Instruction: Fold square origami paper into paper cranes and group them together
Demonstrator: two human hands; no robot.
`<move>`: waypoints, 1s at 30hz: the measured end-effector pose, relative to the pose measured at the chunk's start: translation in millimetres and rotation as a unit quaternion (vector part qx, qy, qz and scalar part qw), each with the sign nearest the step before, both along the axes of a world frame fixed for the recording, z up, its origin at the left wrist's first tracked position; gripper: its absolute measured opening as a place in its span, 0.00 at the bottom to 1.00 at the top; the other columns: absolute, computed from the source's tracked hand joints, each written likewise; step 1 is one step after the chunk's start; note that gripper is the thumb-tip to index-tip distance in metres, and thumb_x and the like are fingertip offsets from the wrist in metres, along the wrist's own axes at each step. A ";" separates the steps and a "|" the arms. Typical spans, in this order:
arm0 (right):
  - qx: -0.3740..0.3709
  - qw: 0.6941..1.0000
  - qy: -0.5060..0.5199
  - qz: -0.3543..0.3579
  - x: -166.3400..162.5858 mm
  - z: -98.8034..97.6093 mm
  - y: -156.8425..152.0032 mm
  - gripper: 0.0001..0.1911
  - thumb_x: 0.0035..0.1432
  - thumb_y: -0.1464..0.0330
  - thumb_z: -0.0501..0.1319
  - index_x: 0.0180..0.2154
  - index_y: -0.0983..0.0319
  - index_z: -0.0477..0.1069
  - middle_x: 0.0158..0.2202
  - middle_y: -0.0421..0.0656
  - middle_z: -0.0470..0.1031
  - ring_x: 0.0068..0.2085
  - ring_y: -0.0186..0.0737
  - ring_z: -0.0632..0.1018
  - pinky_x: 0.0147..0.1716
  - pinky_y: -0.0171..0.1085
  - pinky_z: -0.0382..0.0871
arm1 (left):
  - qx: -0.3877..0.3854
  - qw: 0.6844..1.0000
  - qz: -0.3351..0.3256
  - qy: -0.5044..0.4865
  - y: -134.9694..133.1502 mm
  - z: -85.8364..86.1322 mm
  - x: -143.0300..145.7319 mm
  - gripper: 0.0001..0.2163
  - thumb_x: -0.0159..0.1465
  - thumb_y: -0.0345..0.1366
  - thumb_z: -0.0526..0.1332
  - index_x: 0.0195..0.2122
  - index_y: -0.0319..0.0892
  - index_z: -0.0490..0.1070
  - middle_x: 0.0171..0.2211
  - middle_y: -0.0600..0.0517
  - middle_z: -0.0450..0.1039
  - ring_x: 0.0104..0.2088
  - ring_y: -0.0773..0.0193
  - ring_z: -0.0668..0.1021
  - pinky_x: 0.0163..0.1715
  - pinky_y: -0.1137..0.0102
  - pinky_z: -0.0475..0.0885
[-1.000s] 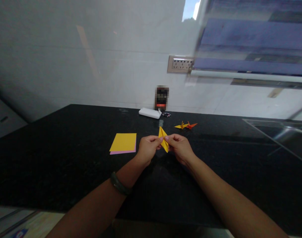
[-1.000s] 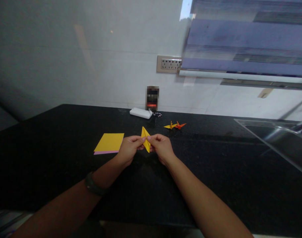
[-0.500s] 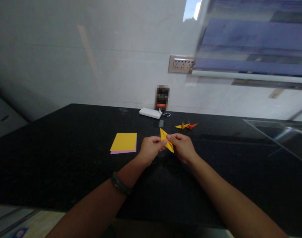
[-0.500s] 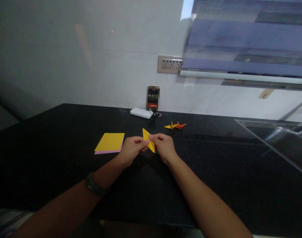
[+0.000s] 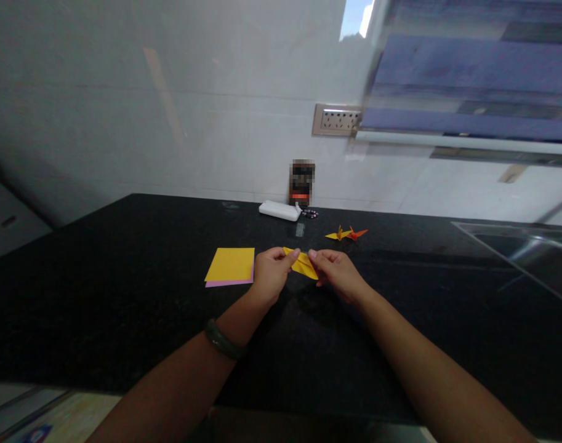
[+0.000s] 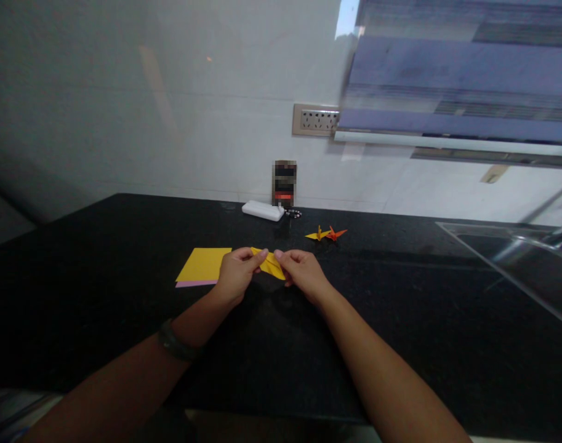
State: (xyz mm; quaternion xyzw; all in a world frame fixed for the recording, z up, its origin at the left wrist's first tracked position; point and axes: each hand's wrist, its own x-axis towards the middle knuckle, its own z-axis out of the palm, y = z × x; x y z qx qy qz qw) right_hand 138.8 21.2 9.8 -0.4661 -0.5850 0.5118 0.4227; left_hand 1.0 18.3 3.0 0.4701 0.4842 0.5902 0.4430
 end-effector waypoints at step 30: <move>0.100 0.986 -0.048 -0.124 -3.5 -6.4 3.2 0.09 0.43 0.67 0.57 0.29 0.64 0.69 0.24 0.39 0.70 0.20 0.29 0.66 0.18 0.30 0.61 | -0.092 0.989 -0.116 -0.002 -5.7 -0.8 7.4 0.08 0.51 0.31 0.61 0.32 0.35 0.69 0.22 0.51 0.73 0.16 0.72 0.72 0.12 0.80 0.59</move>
